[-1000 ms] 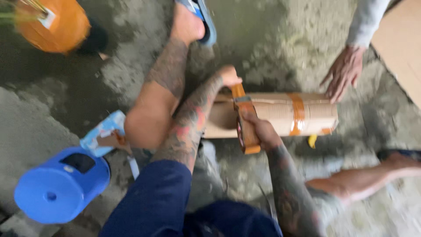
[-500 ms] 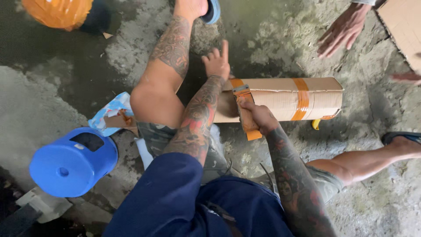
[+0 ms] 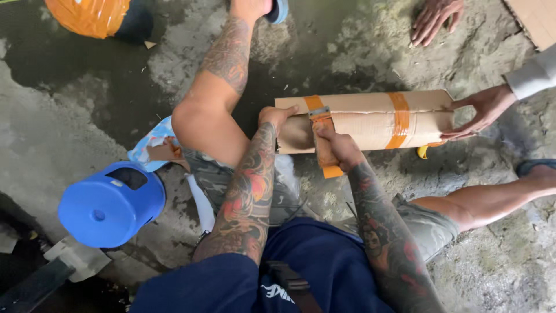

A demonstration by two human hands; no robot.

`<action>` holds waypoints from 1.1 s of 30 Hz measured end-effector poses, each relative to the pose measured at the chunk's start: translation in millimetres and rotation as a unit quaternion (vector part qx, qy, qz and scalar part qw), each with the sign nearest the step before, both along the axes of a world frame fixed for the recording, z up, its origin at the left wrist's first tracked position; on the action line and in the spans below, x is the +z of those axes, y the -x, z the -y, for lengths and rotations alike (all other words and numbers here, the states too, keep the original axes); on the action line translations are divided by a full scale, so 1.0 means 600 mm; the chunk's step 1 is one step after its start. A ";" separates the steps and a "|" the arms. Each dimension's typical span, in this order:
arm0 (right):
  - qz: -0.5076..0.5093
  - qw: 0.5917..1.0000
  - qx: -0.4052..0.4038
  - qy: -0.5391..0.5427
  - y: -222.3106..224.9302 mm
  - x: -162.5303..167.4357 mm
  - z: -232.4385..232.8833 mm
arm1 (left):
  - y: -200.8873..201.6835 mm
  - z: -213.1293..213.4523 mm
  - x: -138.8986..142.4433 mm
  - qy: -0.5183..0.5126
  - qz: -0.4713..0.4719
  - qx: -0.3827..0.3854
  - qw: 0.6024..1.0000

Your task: The person sits on the floor and uses a handheld tape dispenser to apply orange packing tape around a cardboard tube. They then open the tube, pull white cotton-like material from a plastic bag, and stuff it into the tube before sealing the opening with more tape.

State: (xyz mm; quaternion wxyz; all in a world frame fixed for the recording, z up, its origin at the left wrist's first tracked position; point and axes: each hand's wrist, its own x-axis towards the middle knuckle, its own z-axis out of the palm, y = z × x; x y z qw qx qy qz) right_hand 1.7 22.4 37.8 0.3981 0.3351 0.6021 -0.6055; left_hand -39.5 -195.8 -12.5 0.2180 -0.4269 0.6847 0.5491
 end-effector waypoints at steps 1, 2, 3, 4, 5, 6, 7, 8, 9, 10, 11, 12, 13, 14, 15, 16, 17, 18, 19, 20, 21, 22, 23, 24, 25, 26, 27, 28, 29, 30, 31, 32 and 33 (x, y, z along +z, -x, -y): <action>0.007 1.000 -0.002 -0.007 -0.003 -0.001 0.001 | -0.002 -0.005 -0.001 0.033 0.041 -0.018 0.998; 0.013 1.000 -0.002 -0.010 -0.004 -0.002 0.002 | -0.002 -0.007 0.002 0.070 0.083 -0.035 0.994; 0.008 1.000 -0.012 0.012 -0.006 -0.003 0.003 | 0.000 -0.008 0.005 0.105 0.120 -0.052 0.986; 0.001 0.999 -0.023 0.029 -0.008 -0.003 0.003 | 0.001 -0.008 0.007 0.086 0.105 -0.046 0.990; -0.006 0.998 -0.034 0.045 -0.010 -0.003 0.003 | 0.002 -0.007 0.008 0.065 0.090 -0.038 0.993; -0.007 0.998 -0.036 0.047 -0.011 -0.003 0.002 | 0.002 -0.006 0.012 0.045 0.076 -0.028 0.996; -0.006 0.998 -0.037 0.051 -0.012 -0.002 0.002 | 0.003 -0.005 0.016 0.043 0.078 -0.019 0.996; -0.007 0.998 -0.038 0.056 -0.013 -0.001 0.002 | 0.003 -0.005 0.020 0.042 0.078 -0.010 0.996; -0.008 0.996 -0.044 0.073 -0.013 0.000 0.002 | 0.003 -0.006 0.023 0.040 0.076 -0.001 0.996; -0.009 0.995 -0.051 0.090 -0.013 0.003 0.002 | 0.003 -0.008 0.026 0.055 0.071 0.009 0.996; -0.010 0.992 -0.058 0.108 -0.012 0.005 0.004 | 0.004 -0.011 0.028 0.070 0.066 0.019 0.995; -0.004 0.993 -0.068 0.101 -0.012 0.008 0.005 | 0.004 -0.015 0.030 0.085 0.065 0.029 0.994; 0.003 0.992 -0.080 0.094 -0.012 0.012 0.007 | 0.006 -0.019 0.031 0.085 0.069 0.048 0.993; 0.008 0.992 -0.092 0.084 -0.013 0.016 0.009 | 0.007 -0.023 0.033 0.083 0.073 0.067 0.992; 0.015 0.990 -0.092 0.102 -0.015 0.020 0.011 | 0.008 -0.027 0.034 0.080 0.074 0.087 0.990; 0.021 0.988 -0.090 0.122 -0.017 0.024 0.013 | 0.009 -0.032 0.035 0.072 0.068 0.102 0.990; 0.027 0.986 -0.087 0.143 -0.021 0.028 0.014 | 0.011 -0.036 0.036 0.065 0.061 0.118 0.989; 0.024 0.992 -0.075 0.101 -0.025 0.032 0.016 | 0.012 -0.039 0.036 0.057 0.056 0.133 0.988; 0.020 0.996 -0.063 0.059 -0.032 0.035 0.016 | 0.012 -0.042 0.035 0.056 0.054 0.142 0.987; 0.014 0.998 -0.051 0.017 -0.039 0.037 0.016 | 0.014 -0.045 0.033 0.056 0.051 0.152 0.985; 0.022 0.998 -0.049 0.029 -0.048 0.039 0.014 | 0.014 -0.046 0.030 0.056 0.053 0.160 0.984; 0.034 0.998 -0.048 0.038 -0.058 0.040 0.012 | 0.015 -0.048 0.024 0.025 0.034 0.189 0.981; 0.044 0.997 -0.046 0.046 -0.068 0.041 0.007 | 0.015 -0.049 0.017 -0.007 0.014 0.219 0.976; 0.036 0.998 -0.030 0.034 -0.080 0.041 0.002 | 0.015 -0.048 0.009 -0.037 -0.008 0.249 0.968; 0.025 0.999 -0.014 0.021 -0.092 0.040 -0.004 | 0.016 -0.048 0.000 -0.044 -0.012 0.268 0.962; 0.016 1.000 0.004 0.008 -0.103 0.039 -0.012 | 0.016 -0.049 -0.009 -0.051 -0.016 0.289 0.956; 0.015 0.999 0.027 -0.009 -0.113 0.036 -0.019 | 0.017 -0.048 -0.017 -0.053 -0.017 0.311 0.949; 0.015 0.998 0.050 -0.025 -0.122 0.033 -0.027 | 0.017 -0.048 -0.021 -0.056 -0.018 0.322 0.945; 0.009 0.996 0.073 -0.044 -0.129 0.028 -0.033 | 0.018 -0.048 -0.027 -0.063 -0.023 0.331 0.941; 0.002 0.996 0.074 -0.044 -0.131 0.021 -0.039 | 0.019 -0.048 -0.031 -0.070 -0.032 0.341 0.937; 0.000 0.996 0.075 -0.041 -0.133 0.014 -0.043 | 0.021 -0.047 -0.032 -0.091 -0.070 0.349 0.930; 0.000 0.996 0.075 -0.043 -0.132 0.006 -0.048 | 0.023 -0.045 -0.029 -0.116 -0.105 0.355 0.922; 0.001 0.998 0.053 -0.022 -0.130 -0.001 -0.052 | 0.025 -0.041 -0.027 -0.142 -0.140 0.360 0.911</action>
